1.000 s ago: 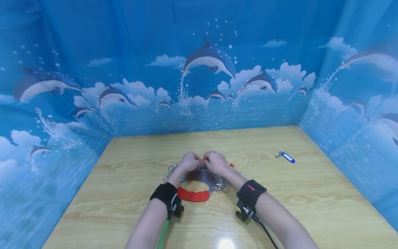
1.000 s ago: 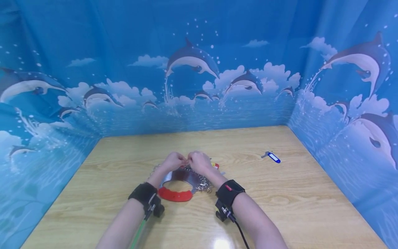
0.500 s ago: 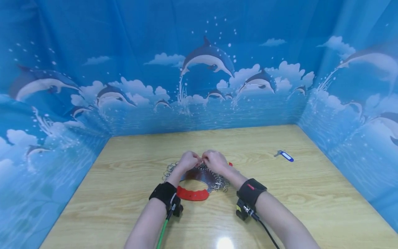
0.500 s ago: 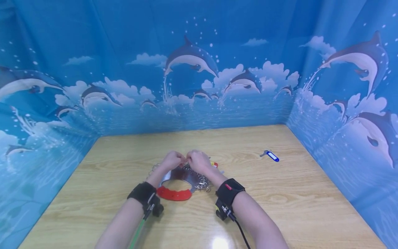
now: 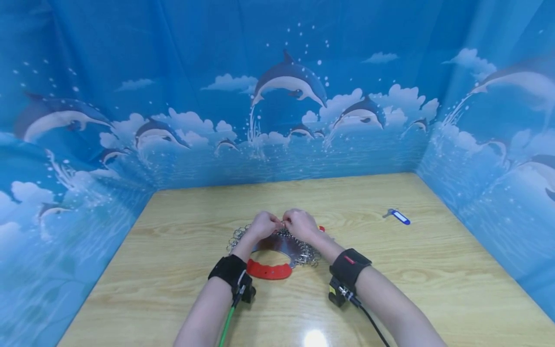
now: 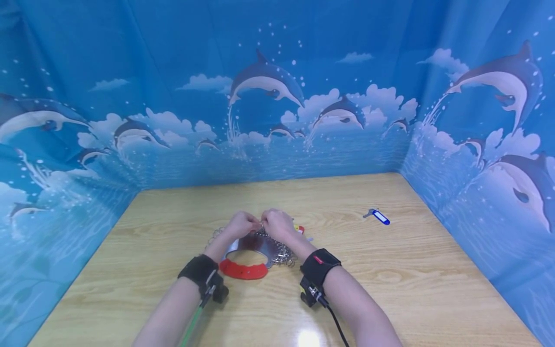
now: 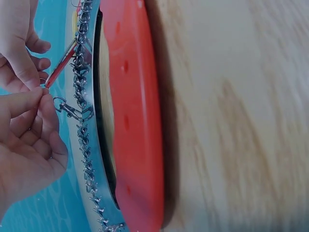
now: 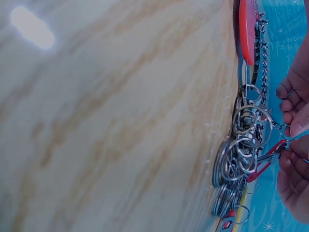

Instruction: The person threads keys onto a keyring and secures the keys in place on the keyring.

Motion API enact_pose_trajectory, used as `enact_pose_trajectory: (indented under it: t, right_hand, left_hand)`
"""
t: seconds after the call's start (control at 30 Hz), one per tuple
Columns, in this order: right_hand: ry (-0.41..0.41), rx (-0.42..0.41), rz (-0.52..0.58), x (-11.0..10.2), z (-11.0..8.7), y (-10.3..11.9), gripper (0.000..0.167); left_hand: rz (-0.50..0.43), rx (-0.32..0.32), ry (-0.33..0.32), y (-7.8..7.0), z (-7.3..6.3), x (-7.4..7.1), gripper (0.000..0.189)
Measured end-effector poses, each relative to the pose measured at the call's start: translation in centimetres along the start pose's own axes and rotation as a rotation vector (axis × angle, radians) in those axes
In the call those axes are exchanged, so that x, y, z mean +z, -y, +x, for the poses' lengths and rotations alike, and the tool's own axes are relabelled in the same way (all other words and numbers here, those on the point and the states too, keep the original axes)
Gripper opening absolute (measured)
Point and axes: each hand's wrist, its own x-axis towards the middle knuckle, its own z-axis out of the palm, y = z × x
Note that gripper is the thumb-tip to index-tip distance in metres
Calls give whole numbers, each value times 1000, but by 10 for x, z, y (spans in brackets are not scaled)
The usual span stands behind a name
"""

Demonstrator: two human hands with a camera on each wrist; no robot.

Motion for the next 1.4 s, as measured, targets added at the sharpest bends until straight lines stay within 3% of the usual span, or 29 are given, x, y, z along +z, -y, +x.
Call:
enact_pose_trajectory:
  t: [0.17,0.3,0.63,0.8,1.07,1.4]
  right_hand:
    - [4,-6,-6,0,-1,0,10]
    - [5,-16,-8,0,0,1,10]
    - [55,-26,-25,-2,2,2,10]
    - [43,-2,-20,-2,3,2,11]
    - [36,21,-52,-2,4,1,16]
    - [48,31,-39,-3,4,4,12]
  left_hand:
    - [-21,-47,-15,0,2,3,12]
    - [-23,-50,-26,0,3,3,11]
    - [-36,-16,-38,2,3,0,16]
    - [-18,1,-25,5,2,0,18]
    - [11,78,-1,5,-1,0,21]
    - [16,17,-20,2,2,1,25]
